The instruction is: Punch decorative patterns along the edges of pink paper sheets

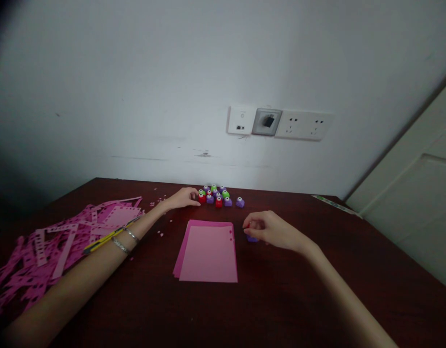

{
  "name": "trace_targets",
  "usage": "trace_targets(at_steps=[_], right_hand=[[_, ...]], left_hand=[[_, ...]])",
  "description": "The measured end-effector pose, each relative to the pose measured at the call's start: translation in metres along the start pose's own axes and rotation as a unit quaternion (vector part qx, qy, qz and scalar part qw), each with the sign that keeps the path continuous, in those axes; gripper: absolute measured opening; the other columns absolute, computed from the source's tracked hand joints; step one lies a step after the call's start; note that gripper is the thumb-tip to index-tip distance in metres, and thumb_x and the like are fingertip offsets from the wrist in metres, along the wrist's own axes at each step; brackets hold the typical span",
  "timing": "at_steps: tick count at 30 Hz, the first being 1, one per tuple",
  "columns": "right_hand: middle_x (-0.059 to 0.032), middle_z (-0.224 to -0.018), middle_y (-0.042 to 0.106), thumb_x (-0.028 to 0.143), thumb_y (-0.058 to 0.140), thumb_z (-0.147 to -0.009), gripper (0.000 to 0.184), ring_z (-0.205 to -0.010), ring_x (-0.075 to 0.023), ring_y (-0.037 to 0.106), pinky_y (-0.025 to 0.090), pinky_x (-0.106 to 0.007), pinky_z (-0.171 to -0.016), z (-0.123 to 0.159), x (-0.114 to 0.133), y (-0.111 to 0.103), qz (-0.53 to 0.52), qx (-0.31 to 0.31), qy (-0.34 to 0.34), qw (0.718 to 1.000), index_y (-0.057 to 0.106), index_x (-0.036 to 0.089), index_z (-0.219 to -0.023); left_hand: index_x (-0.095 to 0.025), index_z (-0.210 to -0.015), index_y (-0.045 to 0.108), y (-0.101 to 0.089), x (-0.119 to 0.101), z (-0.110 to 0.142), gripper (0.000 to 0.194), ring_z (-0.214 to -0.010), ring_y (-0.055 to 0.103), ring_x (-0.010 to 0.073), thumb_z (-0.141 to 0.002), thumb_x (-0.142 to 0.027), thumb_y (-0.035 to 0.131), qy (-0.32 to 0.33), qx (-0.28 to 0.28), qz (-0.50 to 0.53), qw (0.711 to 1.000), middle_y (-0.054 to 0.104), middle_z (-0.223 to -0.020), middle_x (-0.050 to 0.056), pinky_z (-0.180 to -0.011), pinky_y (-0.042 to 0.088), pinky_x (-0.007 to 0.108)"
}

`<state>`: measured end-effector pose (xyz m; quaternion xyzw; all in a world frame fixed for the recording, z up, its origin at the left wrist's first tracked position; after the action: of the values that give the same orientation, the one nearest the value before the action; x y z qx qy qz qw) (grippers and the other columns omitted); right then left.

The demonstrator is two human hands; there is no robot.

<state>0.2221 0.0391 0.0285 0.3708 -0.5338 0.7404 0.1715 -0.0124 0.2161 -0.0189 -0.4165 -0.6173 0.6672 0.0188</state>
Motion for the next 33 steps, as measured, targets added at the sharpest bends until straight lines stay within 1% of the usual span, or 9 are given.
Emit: trace_targets(at_steps=[9, 13, 15, 18, 22, 24, 27, 30, 33], right_hand=[[-0.0008, -0.065, 0.054, 0.039, 0.054, -0.079, 0.024, -0.054, -0.0102, 0.047, 0.04, -0.019, -0.041, -0.003, -0.001, 0.007, -0.005, 0.01, 0.008, 1.0, 0.059, 0.017, -0.086], [-0.001, -0.066, 0.054, 0.038, 0.054, -0.079, 0.024, -0.055, -0.0103, 0.048, 0.041, -0.019, -0.042, -0.003, 0.0, 0.009, -0.006, 0.015, 0.004, 1.0, 0.06, 0.016, -0.087], [-0.001, -0.066, 0.055, 0.038, 0.054, -0.079, 0.024, -0.055, -0.0104, 0.049, 0.041, -0.019, -0.043, -0.003, 0.001, 0.008, -0.001, 0.013, 0.003, 1.0, 0.06, 0.016, -0.087], [-0.0009, -0.065, 0.055, 0.038, 0.053, -0.08, 0.024, -0.055, -0.0107, 0.049, 0.041, -0.019, -0.043, -0.002, 0.005, 0.004, 0.006, -0.013, -0.007, 1.0, 0.06, 0.016, -0.086], [-0.002, -0.07, 0.057, 0.038, 0.053, -0.081, 0.024, -0.059, -0.0108, 0.051, 0.041, -0.019, -0.044, 0.0, 0.018, -0.003, 0.009, -0.081, -0.038, 0.996, 0.06, 0.016, -0.088], [-0.0019, -0.071, 0.057, 0.038, 0.054, -0.08, 0.026, -0.06, -0.0106, 0.051, 0.041, -0.019, -0.045, 0.001, 0.025, -0.003, 0.007, -0.108, -0.052, 0.993, 0.06, 0.017, -0.093], [-0.0028, -0.078, 0.057, 0.036, 0.058, -0.077, 0.029, -0.06, -0.0101, 0.052, 0.045, -0.019, -0.045, 0.003, 0.037, -0.001, 0.001, -0.139, -0.079, 0.987, 0.06, 0.017, -0.099], [-0.0048, -0.091, 0.054, 0.035, 0.061, -0.074, 0.032, -0.061, -0.01, 0.053, 0.048, -0.019, -0.04, 0.005, 0.046, 0.003, -0.014, -0.144, -0.09, 0.985, 0.058, 0.019, -0.102], [-0.0045, -0.093, 0.05, 0.033, 0.06, -0.075, 0.03, -0.06, -0.0096, 0.052, 0.048, -0.018, -0.035, 0.005, 0.048, 0.007, -0.035, -0.142, -0.09, 0.985, 0.057, 0.02, -0.102]], left_hand=[[-0.016, -0.086, 0.062, 0.005, 0.001, -0.001, 0.031, -0.07, 0.052, 0.0154, -0.066, -0.041, 0.062, -0.012, -0.038, -0.015, 0.999, 0.059, -0.077, 0.001, -0.062, 0.038, 0.024], [-0.015, -0.083, 0.064, 0.003, 0.0, -0.001, 0.031, -0.07, 0.052, 0.0151, -0.066, -0.041, 0.062, -0.013, -0.047, -0.007, 0.999, 0.059, -0.076, 0.001, -0.062, 0.038, 0.024], [-0.014, -0.082, 0.064, -0.001, -0.005, -0.001, 0.031, -0.066, 0.051, 0.0141, -0.066, -0.041, 0.062, -0.011, -0.043, 0.004, 0.999, 0.058, -0.071, 0.0, -0.059, 0.037, 0.023], [-0.013, -0.083, 0.064, -0.012, -0.028, 0.001, 0.032, -0.062, 0.049, 0.0125, -0.067, -0.041, 0.061, 0.009, -0.033, 0.033, 0.999, 0.057, -0.067, 0.0, -0.056, 0.035, 0.023], [-0.012, -0.087, 0.064, -0.024, -0.08, 0.013, 0.035, -0.063, 0.047, 0.0114, -0.066, -0.042, 0.063, 0.068, -0.005, 0.053, 0.996, 0.057, -0.07, 0.001, -0.057, 0.035, 0.024], [-0.014, -0.087, 0.064, -0.023, -0.109, 0.023, 0.035, -0.066, 0.048, 0.0114, -0.067, -0.043, 0.064, 0.117, 0.022, 0.057, 0.991, 0.058, -0.076, 0.002, -0.059, 0.036, 0.023], [-0.015, -0.084, 0.063, -0.015, -0.142, 0.039, 0.029, -0.066, 0.049, 0.0109, -0.069, -0.04, 0.063, 0.187, 0.06, 0.064, 0.978, 0.057, -0.075, 0.002, -0.059, 0.037, 0.023], [-0.014, -0.081, 0.062, -0.008, -0.157, 0.047, 0.021, -0.064, 0.049, 0.01, -0.071, -0.033, 0.062, 0.225, 0.065, 0.065, 0.97, 0.055, -0.072, 0.001, -0.058, 0.038, 0.022], [-0.014, -0.08, 0.062, -0.004, -0.161, 0.05, 0.019, -0.063, 0.049, 0.0093, -0.071, -0.031, 0.062, 0.232, 0.066, 0.071, 0.968, 0.054, -0.072, 0.001, -0.057, 0.039, 0.022]])
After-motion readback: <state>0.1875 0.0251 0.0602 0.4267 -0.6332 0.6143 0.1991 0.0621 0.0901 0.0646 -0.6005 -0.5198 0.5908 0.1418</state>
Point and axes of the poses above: each hand's wrist, its own z-axis away from the middle knuckle, its own y-axis out of the palm, x = y × z, the point moved 6 cm from there along -z, towards the middle knuckle
